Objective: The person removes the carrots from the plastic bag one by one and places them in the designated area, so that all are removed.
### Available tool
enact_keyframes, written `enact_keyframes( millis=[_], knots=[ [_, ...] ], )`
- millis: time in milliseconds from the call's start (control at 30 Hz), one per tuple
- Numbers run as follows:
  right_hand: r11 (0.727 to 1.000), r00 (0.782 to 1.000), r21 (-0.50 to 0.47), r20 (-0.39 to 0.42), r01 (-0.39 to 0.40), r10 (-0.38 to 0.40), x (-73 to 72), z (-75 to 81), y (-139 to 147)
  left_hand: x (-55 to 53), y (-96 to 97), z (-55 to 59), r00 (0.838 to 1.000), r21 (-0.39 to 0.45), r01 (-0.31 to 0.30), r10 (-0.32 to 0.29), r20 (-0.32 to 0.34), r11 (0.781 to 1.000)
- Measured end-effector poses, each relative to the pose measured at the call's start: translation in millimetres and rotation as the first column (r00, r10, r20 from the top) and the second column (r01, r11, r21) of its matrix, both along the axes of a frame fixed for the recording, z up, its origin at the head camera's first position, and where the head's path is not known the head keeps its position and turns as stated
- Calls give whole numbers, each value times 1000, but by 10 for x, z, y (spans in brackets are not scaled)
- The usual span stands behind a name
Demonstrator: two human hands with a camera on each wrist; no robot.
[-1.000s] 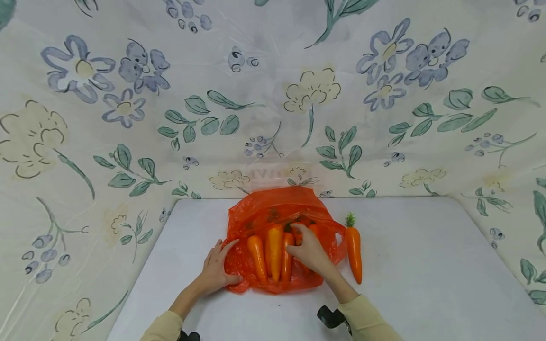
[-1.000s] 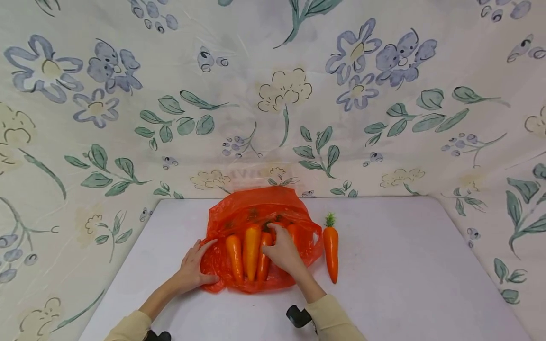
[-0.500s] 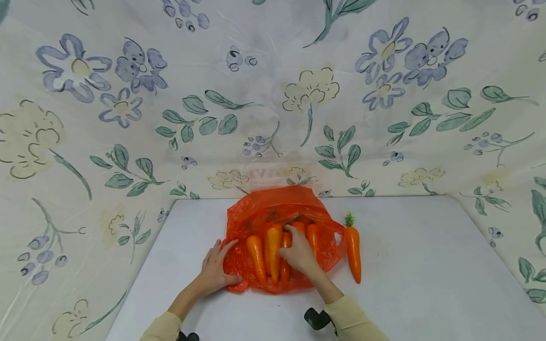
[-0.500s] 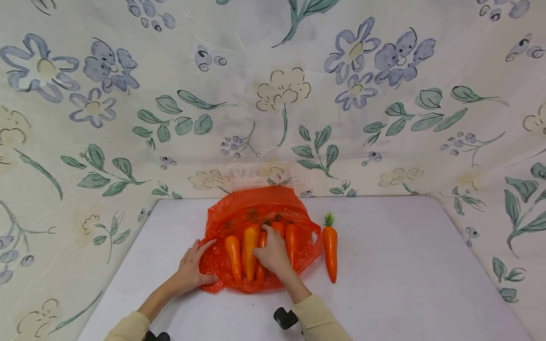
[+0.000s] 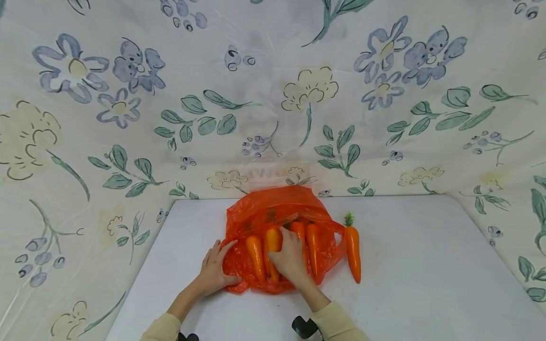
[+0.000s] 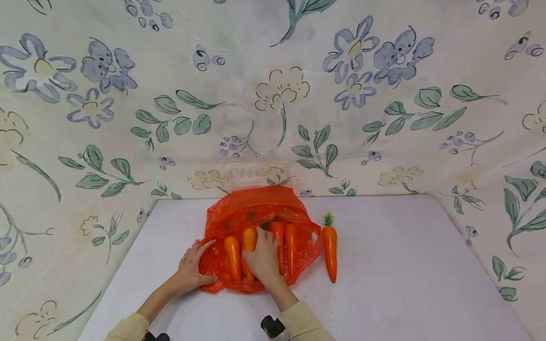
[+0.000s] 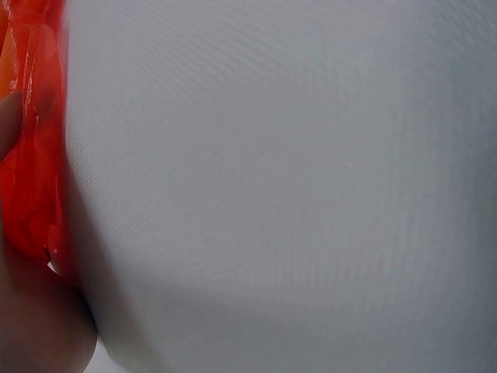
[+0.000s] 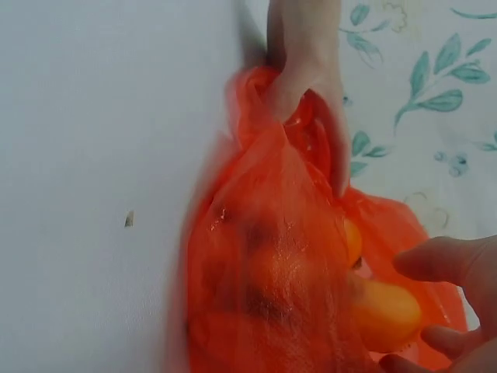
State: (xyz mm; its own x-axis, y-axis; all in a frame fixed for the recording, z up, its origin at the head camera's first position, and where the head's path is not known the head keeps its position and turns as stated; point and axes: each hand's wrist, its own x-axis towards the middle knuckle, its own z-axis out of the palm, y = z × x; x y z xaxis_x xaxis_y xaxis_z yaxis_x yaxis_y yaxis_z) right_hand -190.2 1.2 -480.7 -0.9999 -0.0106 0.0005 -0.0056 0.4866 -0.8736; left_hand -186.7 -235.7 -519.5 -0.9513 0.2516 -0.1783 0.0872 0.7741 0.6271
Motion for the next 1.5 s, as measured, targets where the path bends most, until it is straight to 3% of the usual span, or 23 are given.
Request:
enact_keyframes(
  millis=[267, 500, 1067, 1267, 1500],
  knots=[
    [1000, 999, -14, 35, -23, 24, -41, -43, -33, -2, 4, -8, 1000, -8, -2, 2, 0, 1000],
    [999, 999, 10, 19, -40, 40, -58, -57, -36, -2, 1, -11, 1000, -5, 0, 0, -3, 1000],
    [993, 996, 97, -60, 71, -65, -75, -101, -136, -19, 15, -15, 1000, -9, -17, 17, 12, 1000],
    [984, 992, 161, -113, 78, -60, -61, -137, -143, -4, 22, 3, 1000, -8, -15, 15, 17, 1000],
    [990, 997, 134, -66, 49, -40, -53, -120, -158, -10, 33, 0, 1000, -12, -18, 18, 7, 1000]
  ],
)
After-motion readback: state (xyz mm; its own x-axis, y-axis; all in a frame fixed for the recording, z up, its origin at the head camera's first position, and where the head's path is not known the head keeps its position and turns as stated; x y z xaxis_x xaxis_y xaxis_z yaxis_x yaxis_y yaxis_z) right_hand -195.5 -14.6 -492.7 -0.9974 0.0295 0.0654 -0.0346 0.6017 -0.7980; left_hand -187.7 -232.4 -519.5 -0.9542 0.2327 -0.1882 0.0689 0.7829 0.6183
